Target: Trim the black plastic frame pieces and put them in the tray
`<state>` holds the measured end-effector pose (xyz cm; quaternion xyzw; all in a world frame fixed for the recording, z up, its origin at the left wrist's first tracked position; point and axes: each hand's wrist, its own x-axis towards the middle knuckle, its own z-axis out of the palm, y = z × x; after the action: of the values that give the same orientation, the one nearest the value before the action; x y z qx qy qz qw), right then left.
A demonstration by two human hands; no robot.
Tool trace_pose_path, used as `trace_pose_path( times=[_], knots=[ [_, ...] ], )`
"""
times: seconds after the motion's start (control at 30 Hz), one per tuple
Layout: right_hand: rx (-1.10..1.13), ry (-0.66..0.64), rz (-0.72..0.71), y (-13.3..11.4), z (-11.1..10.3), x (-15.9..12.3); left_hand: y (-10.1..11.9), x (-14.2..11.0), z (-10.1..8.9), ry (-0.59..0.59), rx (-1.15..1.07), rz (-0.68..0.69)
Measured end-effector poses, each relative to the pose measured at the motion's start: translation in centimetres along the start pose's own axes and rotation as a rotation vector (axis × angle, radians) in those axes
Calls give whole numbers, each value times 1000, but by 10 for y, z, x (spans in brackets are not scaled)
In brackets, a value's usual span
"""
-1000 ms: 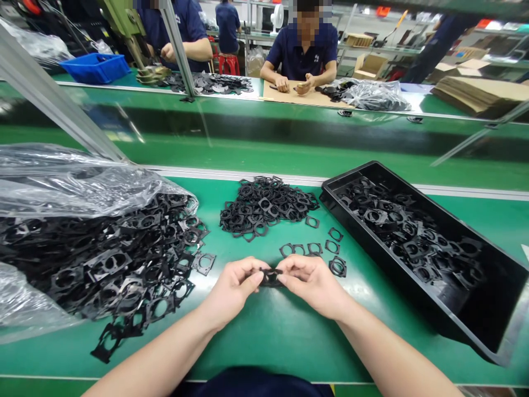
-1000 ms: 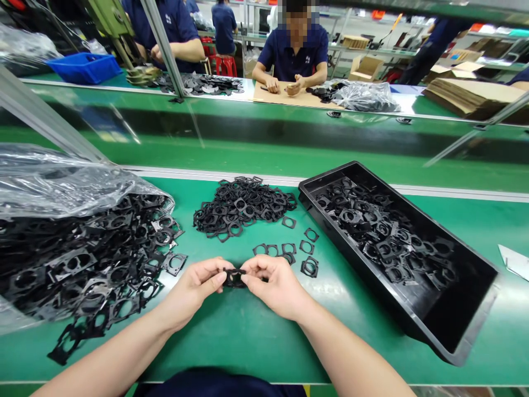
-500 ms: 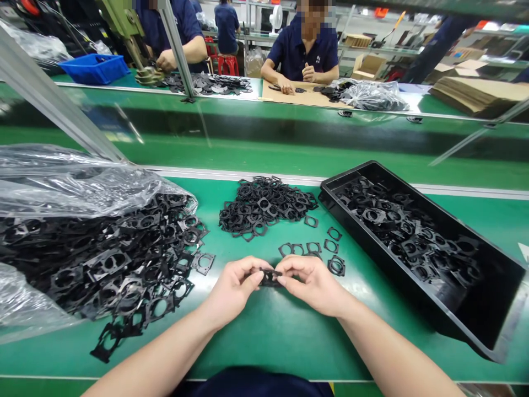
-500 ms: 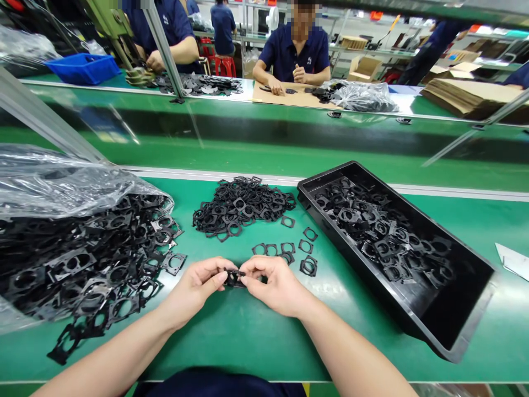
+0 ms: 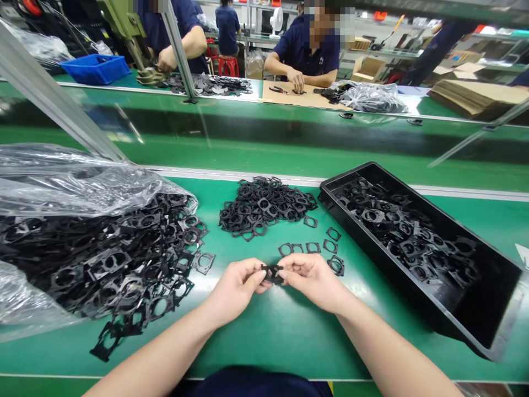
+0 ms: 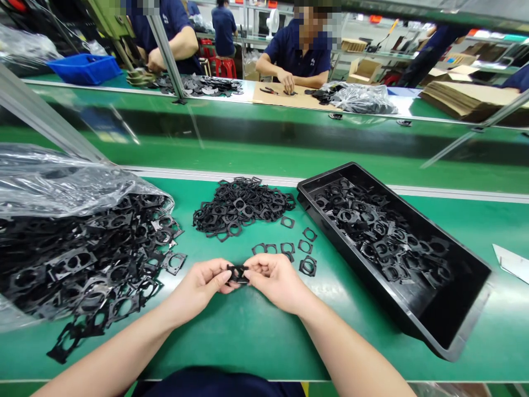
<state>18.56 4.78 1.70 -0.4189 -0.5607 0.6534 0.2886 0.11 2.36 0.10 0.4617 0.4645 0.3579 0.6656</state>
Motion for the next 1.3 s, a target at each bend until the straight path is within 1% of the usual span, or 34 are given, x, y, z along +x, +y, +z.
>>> trace_pose_path(
  times=[0.07,0.2,0.27,0.4,0.47,0.6,0.7,0.8,0.9,1.0,1.2,1.3],
  knots=[
    [17,3,8,2,0,0,-3,1,0,-16,-30,-20],
    [-69,13,44,3,-1,1,-7,0,0,31,48,50],
    [-75,11,61,2,0,1,-8,-1,0,45,57,54],
    [33,17,72,-2,3,0,-4,0,2,51,-81,-60],
    [36,38,62,-4,3,-1,-1,1,4,55,-141,-94],
    [-57,44,65,-9,2,-4,2,0,7,72,-112,-50],
    [-69,27,70,-12,0,-5,3,0,7,91,-50,0],
    [-59,6,77,-11,-2,-4,3,-1,6,100,-43,-13],
    [-35,9,96,-8,-2,-2,4,-2,7,105,-94,-67],
    [-3,26,79,-5,-1,-2,5,-3,8,104,-166,-92],
    [49,50,91,-7,1,-1,1,-3,9,88,-267,-6],
    [65,65,87,-9,2,0,-1,-4,12,104,-341,14]
  ],
)
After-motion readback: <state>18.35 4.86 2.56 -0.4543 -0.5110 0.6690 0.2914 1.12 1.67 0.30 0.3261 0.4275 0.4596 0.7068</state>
